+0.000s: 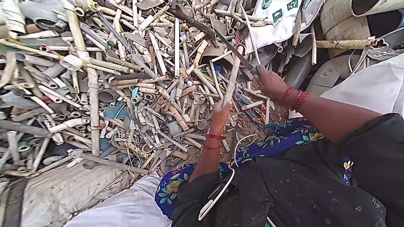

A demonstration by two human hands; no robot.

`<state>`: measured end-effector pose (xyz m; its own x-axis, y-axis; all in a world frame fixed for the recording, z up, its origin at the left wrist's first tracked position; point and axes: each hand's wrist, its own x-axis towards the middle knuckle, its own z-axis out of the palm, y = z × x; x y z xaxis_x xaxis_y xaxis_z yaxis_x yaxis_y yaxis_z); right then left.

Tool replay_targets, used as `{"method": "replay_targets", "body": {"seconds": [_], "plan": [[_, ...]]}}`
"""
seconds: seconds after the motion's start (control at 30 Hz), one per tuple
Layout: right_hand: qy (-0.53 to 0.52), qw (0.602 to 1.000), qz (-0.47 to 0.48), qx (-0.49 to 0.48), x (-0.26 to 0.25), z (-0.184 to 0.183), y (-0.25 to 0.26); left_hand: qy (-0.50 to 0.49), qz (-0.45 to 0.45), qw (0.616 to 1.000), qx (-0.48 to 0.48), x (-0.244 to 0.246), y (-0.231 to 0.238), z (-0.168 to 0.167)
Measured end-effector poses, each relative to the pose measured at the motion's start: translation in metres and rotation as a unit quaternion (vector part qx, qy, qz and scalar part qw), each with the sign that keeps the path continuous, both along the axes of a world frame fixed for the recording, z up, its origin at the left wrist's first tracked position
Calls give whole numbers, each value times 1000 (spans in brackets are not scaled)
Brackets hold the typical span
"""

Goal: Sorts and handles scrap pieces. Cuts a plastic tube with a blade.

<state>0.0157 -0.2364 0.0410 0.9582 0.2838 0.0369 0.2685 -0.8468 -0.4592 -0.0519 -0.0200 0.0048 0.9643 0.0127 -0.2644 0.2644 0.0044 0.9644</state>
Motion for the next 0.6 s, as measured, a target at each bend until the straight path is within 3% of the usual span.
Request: {"method": "replay_targets", "body": {"seconds": [0.07, 0.13, 0.23, 0.27, 0.33, 0.4, 0.47, 0.5, 0.57, 0.6], "plan": [[-148, 982, 43, 105, -4, -3, -1, 3, 7, 1000, -17, 1, 0, 1], [-197, 972, 73, 104, -10, -11, 4, -1, 7, 999, -36, 0, 0, 2], [33, 992, 37, -119, -7, -5, 14, -5, 4, 999, -34, -1, -1, 0], [74, 989, 15, -128, -1, -4, 14, 5, 11, 999, -29, 1, -2, -1], [6, 999, -5, -36, -2, 1, 7, 19, 18, 999, -25, 1, 0, -3], [-147, 986, 18, 82, -5, 1, 4, 13, 16, 999, -35, 0, 0, -1], [-207, 971, 57, 107, -9, -9, 6, 1, 11, 998, -54, -2, 0, 1], [-163, 983, 69, 49, -12, -11, 7, 0, 9, 998, -63, -3, 1, 2], [33, 993, 43, -109, -7, -8, 15, 15, 20, 996, -81, -4, -1, 6], [89, 988, 15, -124, -1, -6, 16, 29, 32, 995, -85, -3, -2, 7]]}}
